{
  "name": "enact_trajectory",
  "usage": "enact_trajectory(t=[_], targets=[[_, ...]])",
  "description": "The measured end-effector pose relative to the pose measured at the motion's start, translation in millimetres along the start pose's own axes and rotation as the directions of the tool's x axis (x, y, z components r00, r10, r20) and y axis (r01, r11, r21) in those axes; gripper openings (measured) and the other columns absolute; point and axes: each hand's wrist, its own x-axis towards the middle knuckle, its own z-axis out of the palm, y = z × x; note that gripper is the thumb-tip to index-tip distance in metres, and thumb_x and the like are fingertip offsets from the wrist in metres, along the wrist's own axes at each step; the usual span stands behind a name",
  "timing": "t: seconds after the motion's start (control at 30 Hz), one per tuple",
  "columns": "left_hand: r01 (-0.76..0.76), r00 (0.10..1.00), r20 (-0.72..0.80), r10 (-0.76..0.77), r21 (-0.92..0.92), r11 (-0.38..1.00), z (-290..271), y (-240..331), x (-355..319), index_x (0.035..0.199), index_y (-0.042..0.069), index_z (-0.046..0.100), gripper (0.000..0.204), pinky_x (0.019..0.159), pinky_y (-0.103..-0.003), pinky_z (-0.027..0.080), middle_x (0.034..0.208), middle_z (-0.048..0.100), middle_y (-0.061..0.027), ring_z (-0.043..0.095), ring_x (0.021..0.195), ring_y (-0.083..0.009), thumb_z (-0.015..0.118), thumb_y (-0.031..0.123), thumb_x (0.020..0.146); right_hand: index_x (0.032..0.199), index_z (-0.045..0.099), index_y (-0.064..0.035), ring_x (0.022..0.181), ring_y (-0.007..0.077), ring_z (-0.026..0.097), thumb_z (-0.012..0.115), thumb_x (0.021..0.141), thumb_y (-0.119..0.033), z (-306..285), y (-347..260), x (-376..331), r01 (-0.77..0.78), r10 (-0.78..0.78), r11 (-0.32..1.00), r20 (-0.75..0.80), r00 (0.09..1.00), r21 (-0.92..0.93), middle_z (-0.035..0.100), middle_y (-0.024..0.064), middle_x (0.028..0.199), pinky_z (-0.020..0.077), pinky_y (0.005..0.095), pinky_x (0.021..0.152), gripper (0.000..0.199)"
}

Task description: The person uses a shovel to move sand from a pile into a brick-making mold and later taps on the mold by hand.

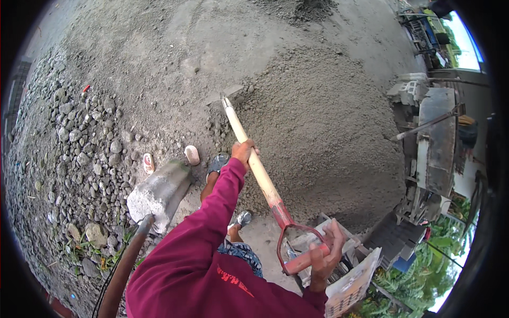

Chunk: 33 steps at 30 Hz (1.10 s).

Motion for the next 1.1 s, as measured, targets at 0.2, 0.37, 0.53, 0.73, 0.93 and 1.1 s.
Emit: enact_trajectory(t=[0.2,0.37,0.53,0.73,0.93,1.1], targets=[[-0.122,0.988,-0.015,0.153,0.519,0.846,-19.7,-70.5,104.2,0.099,-0.007,0.049,0.034,0.052,-0.044,0.055,0.077,0.061,-0.0191,0.065,0.062,-0.0300,0.063,0.018,0.080,0.122,0.051,-0.0034,0.056,0.0187,0.049,0.058,0.083,-0.038,119.8,131.5,-72.7,-0.373,0.670,-0.138,0.364,0.648,0.918,0.050,0.0030,0.065,0.0474,0.0368,0.061,0.052],[-0.006,0.951,-0.126,0.283,0.906,0.424,-99.1,-136.8,110.5,0.119,-0.010,0.043,0.060,0.075,-0.039,0.056,0.099,0.063,-0.0295,0.068,0.083,-0.0347,0.065,0.031,0.080,0.111,0.056,-0.0040,0.053,0.0210,0.052,0.058,0.088,-0.032,101.2,177.5,-155.8,-0.312,0.601,-0.295,0.429,0.674,0.903,0.052,0.0051,0.061,0.0492,0.0366,0.057,0.037],[-0.083,0.975,-0.059,0.214,0.796,0.599,-161.6,-318.3,-20.8,0.103,-0.010,0.045,0.049,0.063,-0.042,0.056,0.084,0.064,-0.0238,0.068,0.076,-0.0332,0.064,0.029,0.082,0.117,0.050,-0.0055,0.045,0.0206,0.047,0.059,0.087,-0.038,25.2,246.4,-313.1,-0.352,0.791,-0.177,0.346,0.504,0.919,0.047,0.0044,0.054,0.0435,0.0351,0.050,0.046],[-0.195,0.951,-0.049,0.304,0.668,0.718,-236.8,-416.8,-145.8,0.084,-0.004,0.050,0.022,0.039,-0.037,0.050,0.062,0.057,-0.0126,0.059,0.046,-0.0242,0.061,0.016,0.084,0.125,0.049,-0.0023,0.038,0.0217,0.044,0.051,0.087,-0.046,-50.0,258.1,-462.7,-0.321,0.774,-0.143,0.308,0.553,0.936,0.047,0.0024,0.052,0.0427,0.0374,0.044,0.058],[-0.264,0.935,0.014,0.356,0.697,0.666,-229.0,-371.4,-126.7,0.098,-0.003,0.042,0.031,0.040,-0.038,0.051,0.065,0.055,-0.0124,0.060,0.049,-0.0245,0.062,0.014,0.082,0.120,0.053,-0.0066,0.041,0.0201,0.044,0.053,0.085,-0.051,10.7,289.5,-462.3,-0.294,0.679,-0.143,0.310,0.666,0.945,0.046,0.0036,0.053,0.0369,0.0333,0.041,0.057],[-0.147,0.948,-0.016,0.319,0.865,0.480,-242.2,-230.7,-26.7,0.111,-0.012,0.039,0.054,0.050,-0.043,0.054,0.084,0.062,-0.0253,0.066,0.062,-0.0329,0.061,0.027,0.081,0.127,0.047,0.0015,0.046,0.0188,0.047,0.051,0.092,-0.032,107.8,232.3,-349.0,-0.380,0.660,-0.177,0.395,0.639,0.908,0.047,0.0038,0.056,0.0412,0.0308,0.047,0.048]])
